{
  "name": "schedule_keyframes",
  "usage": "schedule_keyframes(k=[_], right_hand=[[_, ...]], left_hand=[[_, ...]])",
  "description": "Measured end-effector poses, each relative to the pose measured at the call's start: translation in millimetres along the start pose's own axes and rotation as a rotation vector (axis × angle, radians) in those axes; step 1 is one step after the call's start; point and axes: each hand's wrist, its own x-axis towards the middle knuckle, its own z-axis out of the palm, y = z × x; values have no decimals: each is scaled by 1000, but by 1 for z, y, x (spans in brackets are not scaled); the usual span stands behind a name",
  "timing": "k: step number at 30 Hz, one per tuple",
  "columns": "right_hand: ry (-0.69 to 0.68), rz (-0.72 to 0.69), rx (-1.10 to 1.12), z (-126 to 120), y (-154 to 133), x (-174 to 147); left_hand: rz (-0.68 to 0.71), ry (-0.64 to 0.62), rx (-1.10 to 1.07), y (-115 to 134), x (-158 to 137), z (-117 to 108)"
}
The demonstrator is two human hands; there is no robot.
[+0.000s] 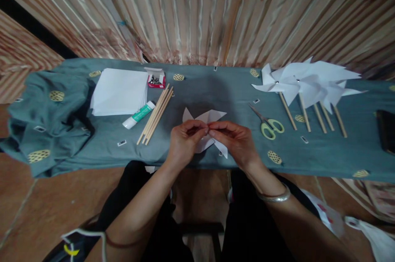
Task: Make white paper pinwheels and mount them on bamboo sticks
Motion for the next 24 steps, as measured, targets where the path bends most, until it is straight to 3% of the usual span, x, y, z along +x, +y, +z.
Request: schedule_keyframes(k=[12,19,24], right_hand=[[-50,69,59,-3,-1,-5],[-30,25,-25,-2,-1,-11],[140,-54,-145,-31,-3,-7]], left_hand=[[-107,-50,-84,11,-15,3],[-80,-83,-95,8,-21,1],[38,88,42,8,-18,-27]])
